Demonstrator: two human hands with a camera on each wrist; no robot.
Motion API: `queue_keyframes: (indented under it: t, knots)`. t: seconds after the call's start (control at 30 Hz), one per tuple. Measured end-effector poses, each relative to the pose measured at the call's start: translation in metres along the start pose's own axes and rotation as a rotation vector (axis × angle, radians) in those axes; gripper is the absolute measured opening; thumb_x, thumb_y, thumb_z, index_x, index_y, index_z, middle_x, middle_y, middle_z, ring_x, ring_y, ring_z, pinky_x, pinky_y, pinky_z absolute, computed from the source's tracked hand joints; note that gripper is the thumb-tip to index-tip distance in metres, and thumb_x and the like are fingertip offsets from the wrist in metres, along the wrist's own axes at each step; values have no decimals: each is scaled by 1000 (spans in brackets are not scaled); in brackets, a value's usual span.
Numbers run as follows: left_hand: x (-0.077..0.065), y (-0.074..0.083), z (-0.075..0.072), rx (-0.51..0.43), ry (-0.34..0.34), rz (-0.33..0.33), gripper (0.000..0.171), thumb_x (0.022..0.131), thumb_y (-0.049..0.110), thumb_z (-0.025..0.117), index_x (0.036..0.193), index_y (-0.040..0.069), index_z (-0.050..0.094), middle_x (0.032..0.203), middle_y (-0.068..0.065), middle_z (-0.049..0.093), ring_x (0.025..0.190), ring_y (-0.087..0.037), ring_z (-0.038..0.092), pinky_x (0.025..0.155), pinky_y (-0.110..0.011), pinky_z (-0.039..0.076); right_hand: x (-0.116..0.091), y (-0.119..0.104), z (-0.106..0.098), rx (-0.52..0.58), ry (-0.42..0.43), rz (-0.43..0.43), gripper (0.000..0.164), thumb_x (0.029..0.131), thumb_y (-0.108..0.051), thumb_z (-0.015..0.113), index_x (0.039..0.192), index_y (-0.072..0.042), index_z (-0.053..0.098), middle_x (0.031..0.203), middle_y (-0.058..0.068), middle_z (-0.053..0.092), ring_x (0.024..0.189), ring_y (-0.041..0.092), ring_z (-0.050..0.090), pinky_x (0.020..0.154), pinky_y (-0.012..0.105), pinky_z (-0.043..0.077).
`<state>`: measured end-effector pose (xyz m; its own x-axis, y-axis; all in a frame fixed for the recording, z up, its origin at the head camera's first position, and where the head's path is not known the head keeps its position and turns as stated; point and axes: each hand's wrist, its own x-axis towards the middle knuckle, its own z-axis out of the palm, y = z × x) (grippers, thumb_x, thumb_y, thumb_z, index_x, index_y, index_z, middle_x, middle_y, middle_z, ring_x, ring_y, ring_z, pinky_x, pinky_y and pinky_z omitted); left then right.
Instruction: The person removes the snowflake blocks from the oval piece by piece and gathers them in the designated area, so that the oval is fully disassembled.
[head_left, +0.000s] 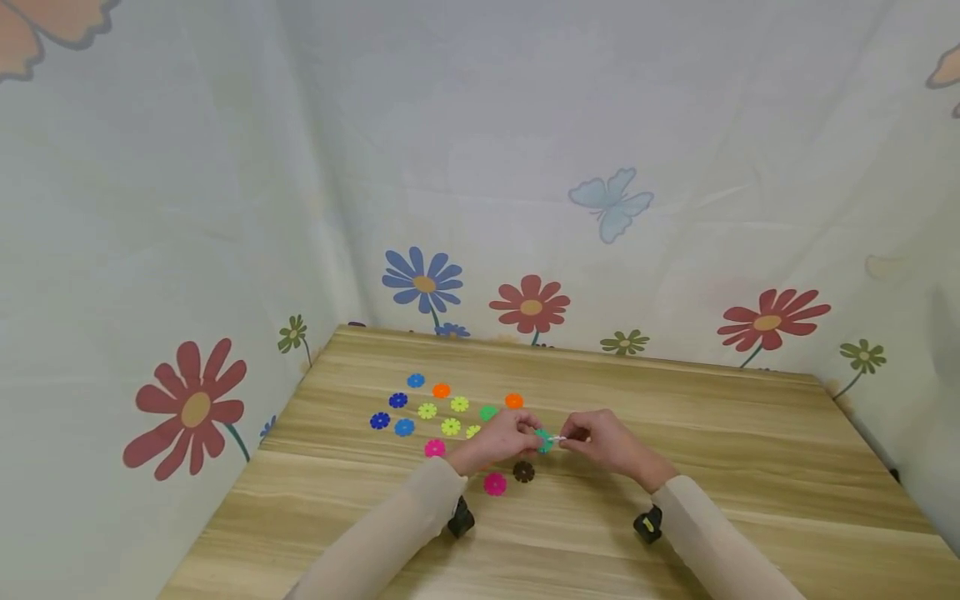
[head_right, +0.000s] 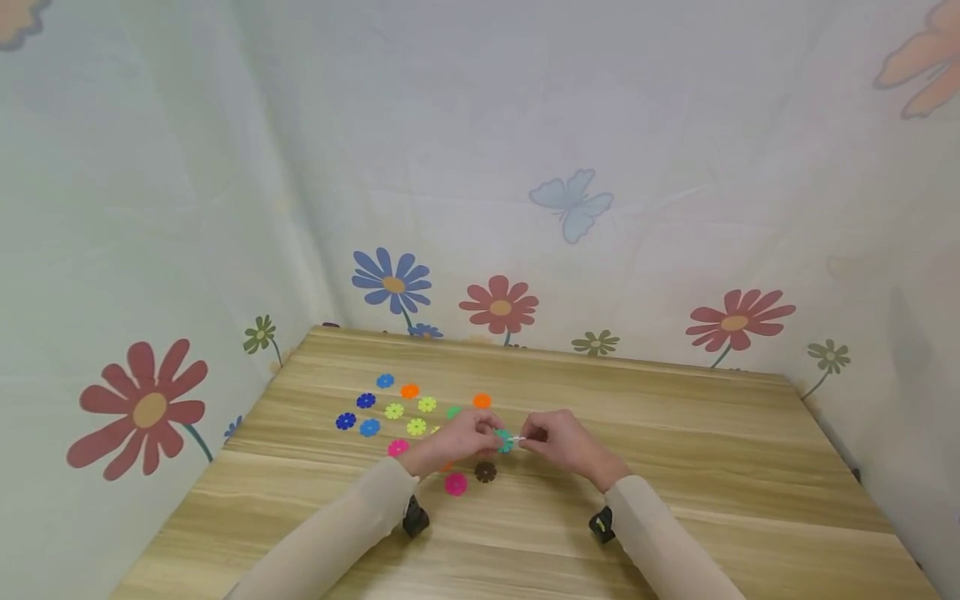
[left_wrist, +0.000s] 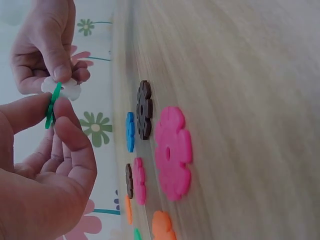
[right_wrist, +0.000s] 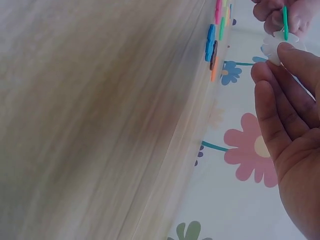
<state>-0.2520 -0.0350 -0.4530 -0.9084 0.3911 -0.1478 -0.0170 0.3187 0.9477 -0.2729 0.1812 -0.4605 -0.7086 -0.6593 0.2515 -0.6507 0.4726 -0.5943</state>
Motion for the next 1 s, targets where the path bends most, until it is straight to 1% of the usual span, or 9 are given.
queue_keyframes:
  t: [0.1,0.2,0.33,0.5,0.63,0.73,0.8,0.9,1.0]
  knots:
    - [1,-1,2,-8,7,4,10,87,9,67,93,3,61,81,-6,61,79,-31,63,70,-37,54,0,-1,0,-4,-6,0,7,86,-14,70,81,-16,66,76,-13,62,69,2,58,64,24,50]
    - [0,0,3,-10,22,14,10,86,9,69,90,3,61,78,-3,58,73,-27,59,64,-33,51,1,-2,-1,-4,-6,-8,6,86,-14,71,81,-14,66,77,-12,62,69,3,58,63,24,50]
    - [-2,2,6,2,51,24,9,86,7,69,89,3,61,77,-3,57,68,-19,52,58,-26,44,0,0,0,1,8,-37,7,84,-11,72,81,-14,66,78,-11,63,69,3,59,63,23,51]
    - [-2,5,8,27,109,5,9,84,4,70,86,5,61,77,-4,57,68,-16,51,57,-23,42,0,0,1,-9,23,-56,9,83,-10,73,80,-15,66,77,-11,63,68,2,59,62,23,51]
    - [0,3,10,26,132,-20,10,82,3,70,85,5,61,77,-4,58,67,-14,51,58,-24,43,-1,-1,0,-11,19,-43,8,83,-11,73,81,-16,67,77,-13,63,68,1,59,62,23,51]
    - [2,1,11,14,142,-22,10,82,3,71,85,5,61,77,-4,58,68,-15,52,60,-25,44,-2,-2,0,-14,23,-41,8,83,-9,73,83,-15,68,78,-13,63,69,2,58,62,23,50]
    - [2,0,11,-7,144,-17,11,82,4,71,85,5,61,77,-4,59,71,-18,54,63,-27,45,-2,-2,-1,-12,32,-47,8,82,-7,73,84,-13,69,80,-11,64,70,2,58,63,24,51]
    - [2,1,11,-27,146,0,11,82,5,72,86,6,61,78,-5,59,77,-27,59,67,-32,48,-2,-3,-2,-11,43,-53,7,82,-5,73,85,-10,69,82,-8,66,71,3,59,63,24,51]
    - [1,2,11,-55,141,27,10,82,4,71,86,5,62,78,-6,61,83,-37,60,72,-41,50,-2,-5,-4,-26,51,-55,7,81,-5,73,83,-11,70,82,-7,66,71,3,59,64,24,51]
